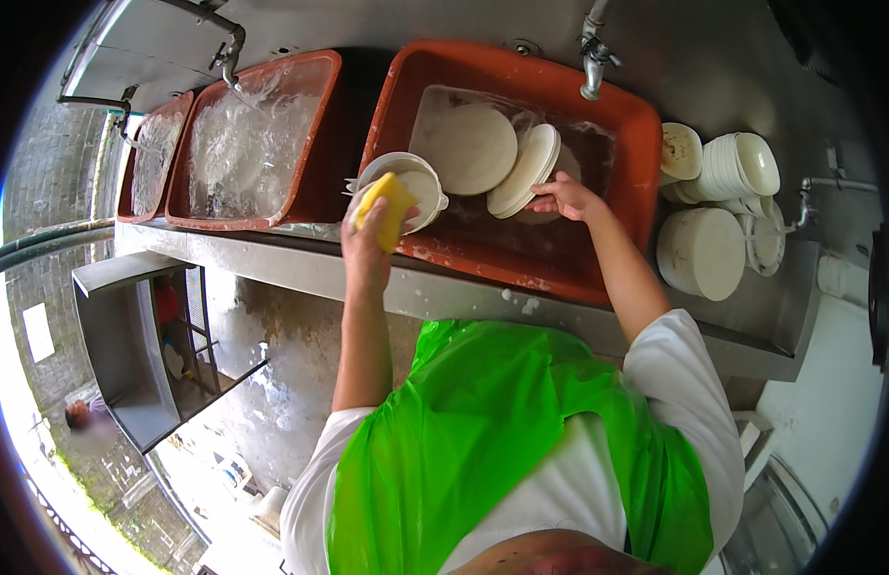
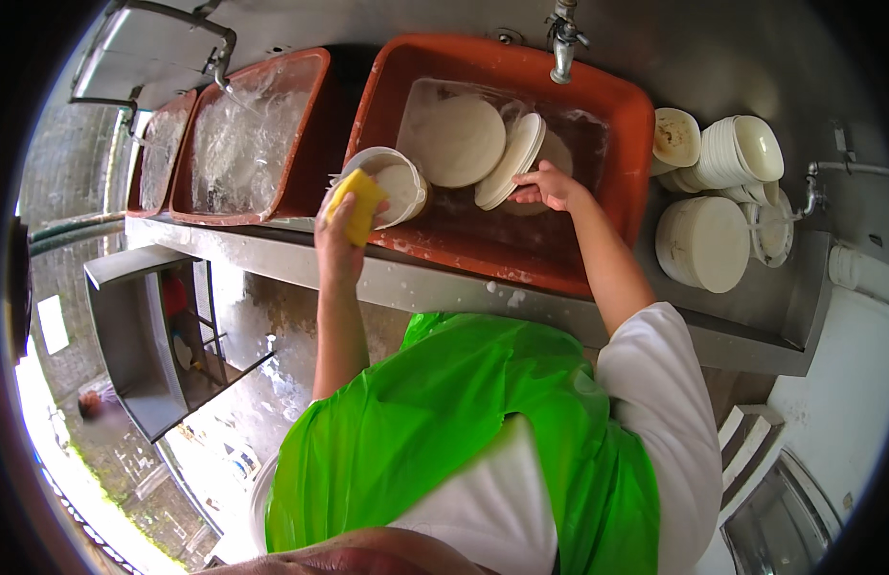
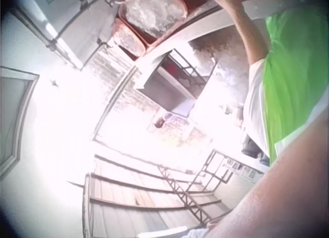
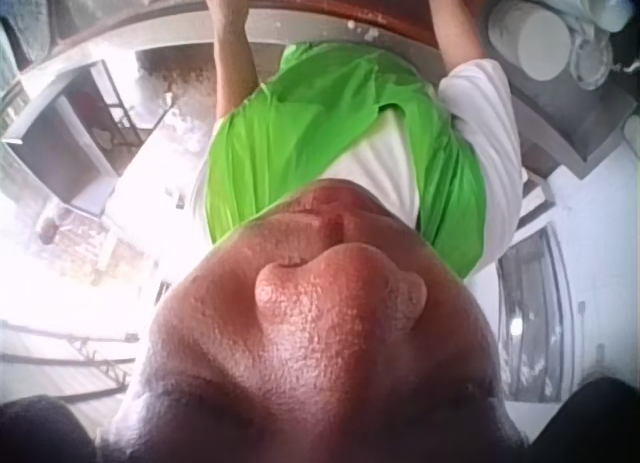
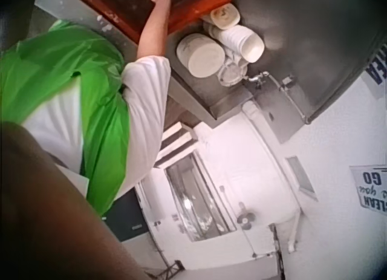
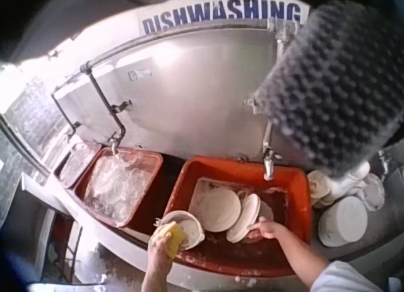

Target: The person washes white plates and bowls in a three-compartment sink using a yellow sponge. They scrub each item under running water and place the cleaned items into a red tray. The person continues this process for multiple dishes throughout the clip.

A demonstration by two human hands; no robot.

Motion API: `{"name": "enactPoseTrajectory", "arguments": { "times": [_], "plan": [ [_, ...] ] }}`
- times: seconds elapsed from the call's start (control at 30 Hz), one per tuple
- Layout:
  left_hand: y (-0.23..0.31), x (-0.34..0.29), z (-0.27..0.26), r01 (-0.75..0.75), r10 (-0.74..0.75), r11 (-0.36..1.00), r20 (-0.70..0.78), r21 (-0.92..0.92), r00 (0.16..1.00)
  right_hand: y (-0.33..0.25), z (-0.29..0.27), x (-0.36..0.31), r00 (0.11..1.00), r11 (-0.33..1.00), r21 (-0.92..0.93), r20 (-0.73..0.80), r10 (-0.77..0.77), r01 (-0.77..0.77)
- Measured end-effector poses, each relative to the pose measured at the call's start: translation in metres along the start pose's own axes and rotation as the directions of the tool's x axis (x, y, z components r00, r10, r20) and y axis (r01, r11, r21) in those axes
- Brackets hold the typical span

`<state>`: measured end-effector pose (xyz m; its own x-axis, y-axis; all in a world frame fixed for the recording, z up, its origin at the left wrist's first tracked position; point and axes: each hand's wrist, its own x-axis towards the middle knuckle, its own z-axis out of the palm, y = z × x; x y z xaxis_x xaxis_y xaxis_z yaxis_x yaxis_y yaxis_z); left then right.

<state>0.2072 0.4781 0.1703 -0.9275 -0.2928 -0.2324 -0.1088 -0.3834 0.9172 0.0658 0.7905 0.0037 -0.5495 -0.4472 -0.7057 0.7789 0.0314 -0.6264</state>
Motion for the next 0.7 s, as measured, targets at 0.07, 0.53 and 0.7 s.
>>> {"name": "enactPoseTrajectory", "arguments": {
  "times": [0.07, 0.53, 0.7],
  "plan": [
    [-0.002, 0.001, 0.024, 0.016, -0.019, 0.999, 0.103, 0.03, 0.995, 0.005, 0.003, -0.007, 1.0, 0.998, -0.061, 0.017, -0.019, 0.02],
    [-0.11, 0.019, 0.12, -0.48, 0.095, 0.768, 0.665, 0.425, 0.741, 0.064, 0.034, -0.269, 0.881, 0.866, 0.231, -0.289, -0.375, 0.444],
    [-0.103, -0.073, 0.215, -0.846, 0.185, 0.504, 0.935, 0.173, 0.302, 0.09, 0.074, -0.266, 0.842, 0.756, 0.376, -0.311, -0.442, 0.535]
  ]
}}
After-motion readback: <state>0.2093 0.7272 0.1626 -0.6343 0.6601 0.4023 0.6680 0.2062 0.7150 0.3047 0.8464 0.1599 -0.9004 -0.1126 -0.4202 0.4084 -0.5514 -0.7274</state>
